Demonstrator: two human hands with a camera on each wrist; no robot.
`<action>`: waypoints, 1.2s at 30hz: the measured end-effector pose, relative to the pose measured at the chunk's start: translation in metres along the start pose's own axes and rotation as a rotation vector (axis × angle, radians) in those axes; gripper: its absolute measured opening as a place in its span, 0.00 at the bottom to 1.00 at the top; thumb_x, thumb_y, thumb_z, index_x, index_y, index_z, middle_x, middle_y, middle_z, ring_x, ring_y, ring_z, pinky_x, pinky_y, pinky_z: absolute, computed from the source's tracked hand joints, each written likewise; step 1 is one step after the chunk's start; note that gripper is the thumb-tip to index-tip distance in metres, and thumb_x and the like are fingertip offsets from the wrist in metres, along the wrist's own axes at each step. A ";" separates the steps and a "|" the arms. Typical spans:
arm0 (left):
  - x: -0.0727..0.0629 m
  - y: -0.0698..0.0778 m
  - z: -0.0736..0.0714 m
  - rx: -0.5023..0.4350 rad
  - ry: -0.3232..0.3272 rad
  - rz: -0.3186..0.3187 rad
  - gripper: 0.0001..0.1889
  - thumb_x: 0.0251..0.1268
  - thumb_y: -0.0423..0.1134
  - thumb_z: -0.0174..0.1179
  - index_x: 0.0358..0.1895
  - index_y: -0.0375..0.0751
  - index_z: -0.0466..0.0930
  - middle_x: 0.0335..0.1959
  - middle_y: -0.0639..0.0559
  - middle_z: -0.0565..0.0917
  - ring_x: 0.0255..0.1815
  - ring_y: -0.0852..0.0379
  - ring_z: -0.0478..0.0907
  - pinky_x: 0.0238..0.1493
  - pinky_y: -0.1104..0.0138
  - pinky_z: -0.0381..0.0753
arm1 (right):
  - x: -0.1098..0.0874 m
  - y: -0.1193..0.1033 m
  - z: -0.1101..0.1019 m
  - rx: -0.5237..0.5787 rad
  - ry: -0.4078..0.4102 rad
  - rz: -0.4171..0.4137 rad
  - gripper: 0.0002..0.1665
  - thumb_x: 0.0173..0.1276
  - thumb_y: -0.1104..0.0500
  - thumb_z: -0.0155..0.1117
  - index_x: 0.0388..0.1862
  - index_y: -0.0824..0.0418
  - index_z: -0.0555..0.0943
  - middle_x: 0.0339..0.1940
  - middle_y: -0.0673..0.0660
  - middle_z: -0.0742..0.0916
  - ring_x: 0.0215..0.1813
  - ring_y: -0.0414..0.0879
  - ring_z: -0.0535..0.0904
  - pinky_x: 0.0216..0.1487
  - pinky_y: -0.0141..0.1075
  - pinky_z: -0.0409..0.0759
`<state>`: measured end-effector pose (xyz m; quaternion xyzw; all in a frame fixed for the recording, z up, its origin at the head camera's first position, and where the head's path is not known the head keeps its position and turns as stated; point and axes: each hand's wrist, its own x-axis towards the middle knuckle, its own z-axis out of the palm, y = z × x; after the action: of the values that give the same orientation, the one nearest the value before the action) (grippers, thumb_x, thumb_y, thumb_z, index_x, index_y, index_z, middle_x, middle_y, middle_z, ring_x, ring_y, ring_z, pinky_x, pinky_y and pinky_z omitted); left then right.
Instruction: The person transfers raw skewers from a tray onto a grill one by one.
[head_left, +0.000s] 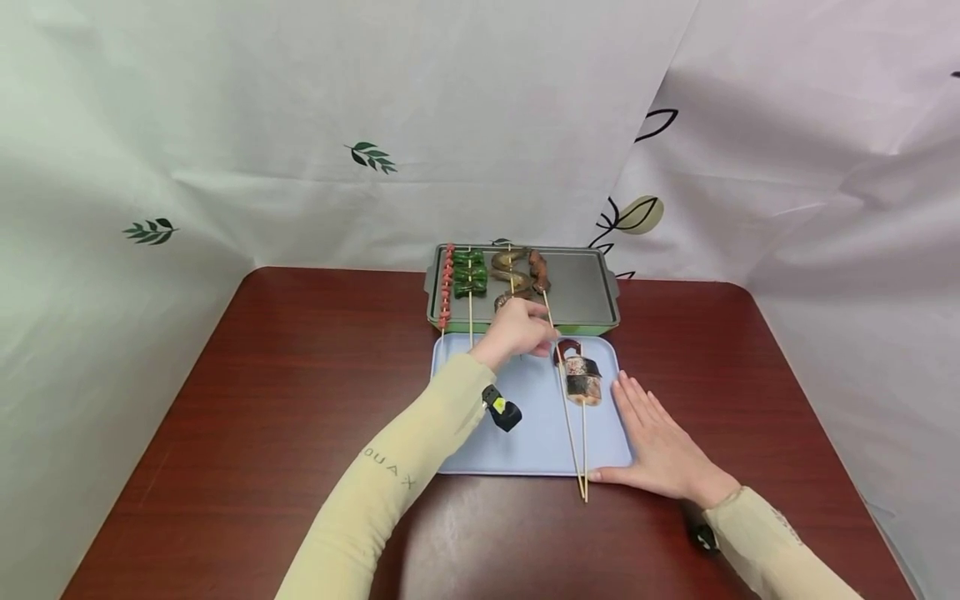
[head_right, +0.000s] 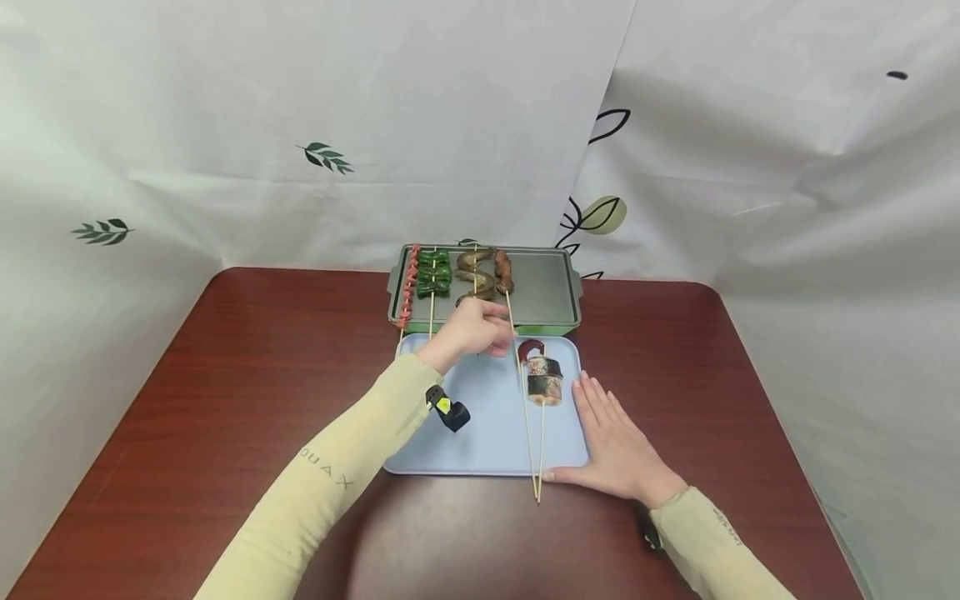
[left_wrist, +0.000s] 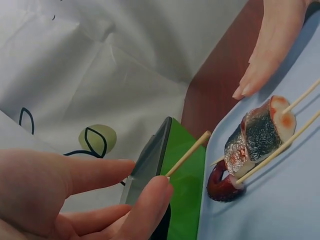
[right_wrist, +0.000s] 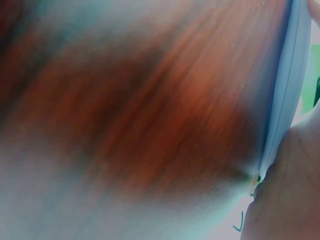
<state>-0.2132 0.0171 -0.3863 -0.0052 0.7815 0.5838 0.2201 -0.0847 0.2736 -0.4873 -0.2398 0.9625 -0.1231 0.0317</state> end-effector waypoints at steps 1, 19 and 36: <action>0.000 0.000 0.000 -0.005 0.007 0.002 0.29 0.65 0.27 0.67 0.69 0.32 0.73 0.39 0.45 0.89 0.37 0.44 0.87 0.32 0.67 0.89 | 0.000 0.000 0.000 0.002 -0.002 0.001 0.80 0.52 0.16 0.63 0.82 0.71 0.48 0.83 0.67 0.49 0.82 0.62 0.45 0.81 0.53 0.46; -0.046 0.002 -0.012 0.063 -0.025 0.262 0.26 0.66 0.47 0.71 0.65 0.44 0.81 0.47 0.55 0.89 0.51 0.58 0.83 0.53 0.61 0.84 | 0.001 -0.001 -0.001 -0.006 -0.008 0.006 0.80 0.52 0.15 0.62 0.82 0.71 0.48 0.83 0.66 0.49 0.82 0.62 0.45 0.81 0.53 0.47; -0.080 -0.038 0.006 0.031 -0.130 0.293 0.20 0.67 0.45 0.70 0.58 0.42 0.85 0.44 0.55 0.89 0.53 0.61 0.82 0.52 0.66 0.81 | 0.000 -0.001 -0.001 -0.014 -0.001 -0.005 0.79 0.53 0.16 0.62 0.81 0.72 0.49 0.83 0.67 0.49 0.82 0.63 0.45 0.80 0.54 0.48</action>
<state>-0.1289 -0.0097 -0.3941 0.1501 0.7670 0.5965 0.1830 -0.0846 0.2726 -0.4865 -0.2426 0.9627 -0.1162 0.0301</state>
